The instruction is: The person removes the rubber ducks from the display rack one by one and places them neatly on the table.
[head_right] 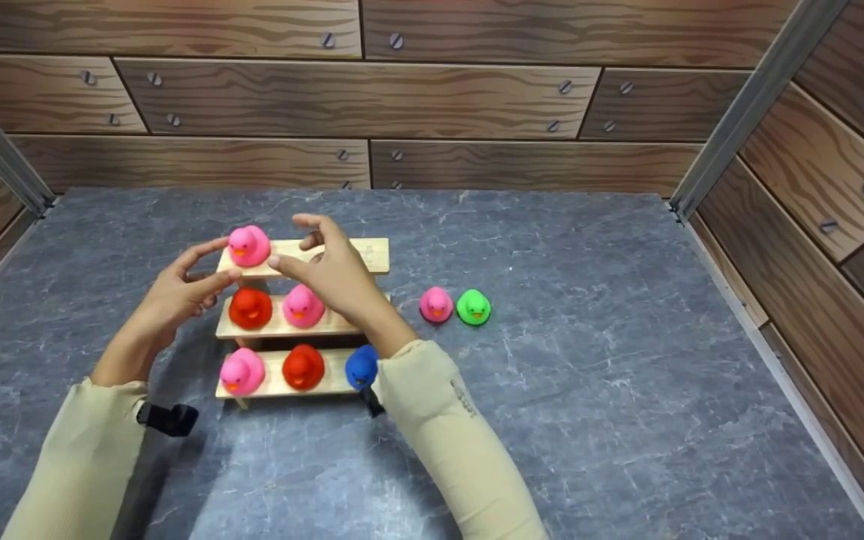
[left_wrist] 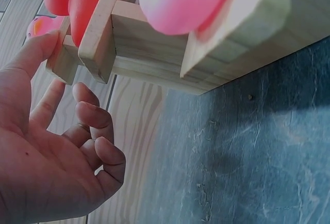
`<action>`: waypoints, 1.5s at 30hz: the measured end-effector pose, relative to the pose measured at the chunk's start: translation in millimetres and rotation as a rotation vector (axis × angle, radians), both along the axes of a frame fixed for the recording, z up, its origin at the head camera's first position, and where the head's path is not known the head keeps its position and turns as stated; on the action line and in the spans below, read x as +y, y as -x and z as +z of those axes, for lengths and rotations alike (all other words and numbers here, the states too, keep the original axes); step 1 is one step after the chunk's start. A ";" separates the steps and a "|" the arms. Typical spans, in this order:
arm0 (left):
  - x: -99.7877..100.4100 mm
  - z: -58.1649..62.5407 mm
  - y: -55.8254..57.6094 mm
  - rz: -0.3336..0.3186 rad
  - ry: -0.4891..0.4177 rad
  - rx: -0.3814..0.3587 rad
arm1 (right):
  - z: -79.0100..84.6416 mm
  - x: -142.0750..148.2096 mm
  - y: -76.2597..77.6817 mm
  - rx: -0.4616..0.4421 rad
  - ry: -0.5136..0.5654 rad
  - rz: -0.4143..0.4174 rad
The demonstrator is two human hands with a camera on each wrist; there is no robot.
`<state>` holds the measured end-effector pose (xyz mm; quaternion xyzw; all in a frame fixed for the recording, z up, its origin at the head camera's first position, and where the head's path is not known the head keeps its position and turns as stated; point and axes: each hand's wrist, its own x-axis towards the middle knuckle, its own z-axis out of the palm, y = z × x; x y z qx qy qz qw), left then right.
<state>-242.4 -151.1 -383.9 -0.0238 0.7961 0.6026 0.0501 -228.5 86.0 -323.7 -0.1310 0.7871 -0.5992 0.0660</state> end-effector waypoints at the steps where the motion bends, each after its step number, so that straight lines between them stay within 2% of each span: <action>1: 0.0 -0.1 -0.1 0.001 -0.001 -0.004 | -0.1 -1.9 1.1 -0.001 0.001 0.000; 10: 1.2 -0.1 -1.5 0.001 -0.011 0.004 | 1.5 -12.9 8.6 -0.001 -0.022 -0.019; 18: 1.8 -1.5 -1.3 -0.004 0.008 -0.001 | -4.6 -15.0 11.7 -0.030 -0.036 -0.013; 30: 1.4 -0.9 -2.1 -0.006 -0.039 0.016 | -4.1 -24.8 15.7 -0.017 -0.112 -0.013; 45: 0.0 2.7 -2.6 -0.012 -0.018 -0.003 | -3.0 -42.5 18.9 -0.031 -0.189 0.006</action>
